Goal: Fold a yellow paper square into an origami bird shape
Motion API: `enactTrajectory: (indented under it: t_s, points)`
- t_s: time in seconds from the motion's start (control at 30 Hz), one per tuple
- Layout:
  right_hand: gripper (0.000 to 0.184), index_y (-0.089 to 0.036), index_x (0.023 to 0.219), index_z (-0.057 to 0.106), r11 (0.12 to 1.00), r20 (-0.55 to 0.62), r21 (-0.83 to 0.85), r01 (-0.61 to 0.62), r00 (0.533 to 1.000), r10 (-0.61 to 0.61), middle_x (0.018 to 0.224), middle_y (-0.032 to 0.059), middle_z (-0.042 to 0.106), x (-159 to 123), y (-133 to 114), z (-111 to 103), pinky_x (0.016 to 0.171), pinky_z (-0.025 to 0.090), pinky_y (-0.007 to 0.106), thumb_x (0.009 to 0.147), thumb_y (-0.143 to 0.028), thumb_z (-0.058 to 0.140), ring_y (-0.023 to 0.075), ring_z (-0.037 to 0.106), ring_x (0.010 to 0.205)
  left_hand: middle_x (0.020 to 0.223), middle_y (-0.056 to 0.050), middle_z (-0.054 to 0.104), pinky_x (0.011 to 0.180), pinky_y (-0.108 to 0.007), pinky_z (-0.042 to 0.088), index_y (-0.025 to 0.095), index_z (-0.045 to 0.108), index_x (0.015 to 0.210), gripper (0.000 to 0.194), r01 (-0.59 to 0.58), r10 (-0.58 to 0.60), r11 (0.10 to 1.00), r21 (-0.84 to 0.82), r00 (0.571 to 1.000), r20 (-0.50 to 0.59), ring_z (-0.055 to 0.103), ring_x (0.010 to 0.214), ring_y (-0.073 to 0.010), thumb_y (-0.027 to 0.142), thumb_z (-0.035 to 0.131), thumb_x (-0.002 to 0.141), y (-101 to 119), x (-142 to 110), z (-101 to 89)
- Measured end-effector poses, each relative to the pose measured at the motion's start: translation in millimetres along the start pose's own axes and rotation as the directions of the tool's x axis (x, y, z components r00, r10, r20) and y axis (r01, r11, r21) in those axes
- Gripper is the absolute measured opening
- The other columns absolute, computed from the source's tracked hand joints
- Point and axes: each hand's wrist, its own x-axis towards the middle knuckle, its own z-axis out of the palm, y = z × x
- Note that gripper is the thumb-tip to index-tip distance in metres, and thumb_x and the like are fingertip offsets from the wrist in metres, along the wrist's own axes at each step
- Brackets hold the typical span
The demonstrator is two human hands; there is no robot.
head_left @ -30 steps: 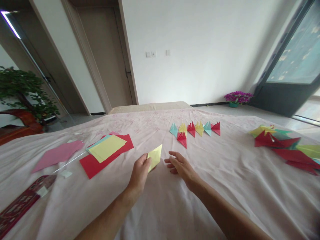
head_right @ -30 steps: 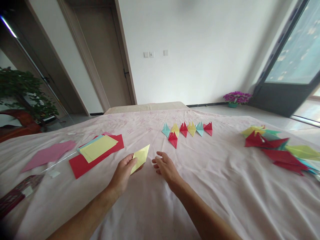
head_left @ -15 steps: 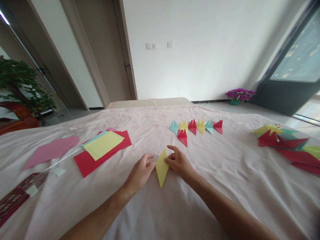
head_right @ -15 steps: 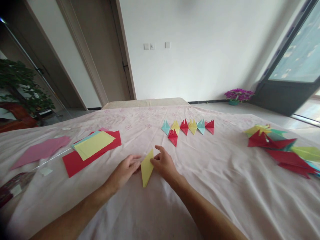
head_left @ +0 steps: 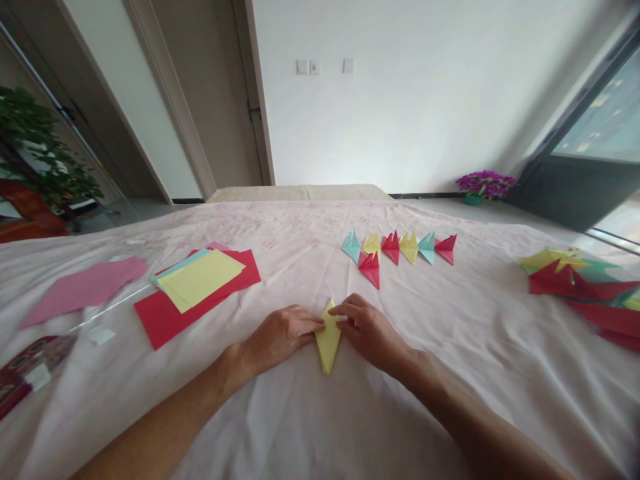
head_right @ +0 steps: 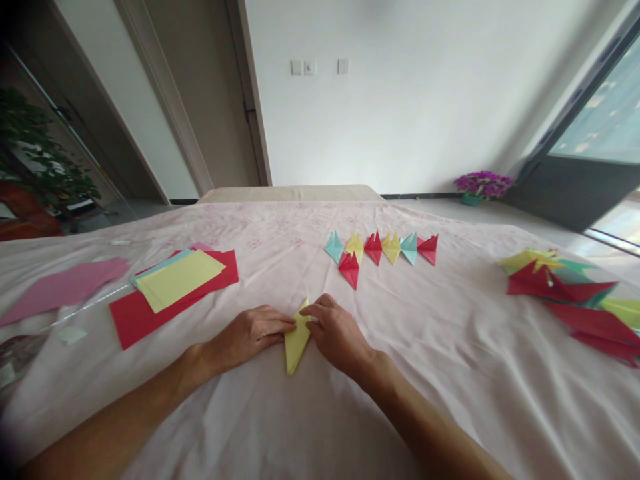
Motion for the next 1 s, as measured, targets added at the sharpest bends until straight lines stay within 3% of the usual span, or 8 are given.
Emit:
enactTrajectory:
  t_s: [0.13, 0.43, 0.67, 0.87, 1.0]
  points:
    - [0.034, -0.027, 0.108, 0.071, 0.987, 0.180, 0.054, 0.149, 0.971, -0.157, 0.102, 0.0043, 0.063, -4, 4, -11, 0.087, 0.045, 0.026, 0.082, -0.009, 0.057, 0.0166, 0.060, 0.096, 0.114, -0.003, 0.071, 0.093, -0.030, 0.047, 0.027, 0.068, 0.113, 0.025, 0.019, -0.019, 0.999, -0.042, 1.000, 0.003, 0.063, 0.105, -0.0168, 0.028, 0.056, 0.092, -11, -1, 1.2]
    - [0.027, -0.029, 0.110, 0.071, 0.987, 0.230, 0.110, 0.121, 0.963, -0.144, 0.106, 0.0037, 0.064, 3, 13, -13, 0.087, 0.046, 0.027, 0.088, -0.022, 0.058, 0.0173, 0.061, 0.097, 0.108, -0.002, 0.073, 0.090, -0.030, 0.048, 0.026, 0.070, 0.107, 0.022, 0.048, -0.054, 0.990, -0.132, 0.997, -0.046, 0.065, 0.099, -0.0160, 0.030, 0.054, 0.093, -15, 1, 4.3]
    - [0.016, -0.022, 0.090, 0.070, 0.988, 0.133, 0.067, 0.138, 0.980, -0.146, 0.093, 0.0035, 0.064, 1, 10, -6, 0.079, 0.045, 0.024, 0.091, -0.021, 0.055, 0.0150, 0.060, 0.088, 0.090, -0.002, 0.071, 0.082, -0.028, 0.047, 0.021, 0.069, 0.091, 0.013, 0.193, -0.203, 0.978, -0.075, 0.967, -0.153, 0.063, 0.088, -0.0168, 0.024, 0.056, 0.091, -3, 7, 12.6]
    - [0.013, -0.020, 0.078, 0.063, 0.989, 0.005, -0.144, -0.016, 1.000, 0.017, 0.086, 0.0024, 0.059, -2, 2, 5, 0.071, 0.043, 0.025, 0.089, -0.021, 0.055, 0.0151, 0.058, 0.080, 0.083, -0.001, 0.064, 0.075, -0.027, 0.045, 0.021, 0.060, 0.080, 0.006, 0.358, -0.349, 0.934, 0.011, 0.916, -0.196, 0.059, 0.084, -0.0170, 0.023, 0.060, 0.086, 7, 13, 18.0]
    - [0.010, -0.021, 0.079, 0.059, 0.971, -0.045, -0.231, -0.064, 0.997, 0.055, 0.087, 0.0019, 0.057, -3, -1, 11, 0.068, 0.041, 0.024, 0.088, -0.023, 0.056, 0.0152, 0.056, 0.079, 0.087, 0.000, 0.060, 0.072, -0.026, 0.046, 0.021, 0.055, 0.085, 0.009, 0.412, -0.408, 0.910, -0.036, 0.881, -0.238, 0.059, 0.082, -0.0165, 0.024, 0.063, 0.083, 5, 13, 22.4]
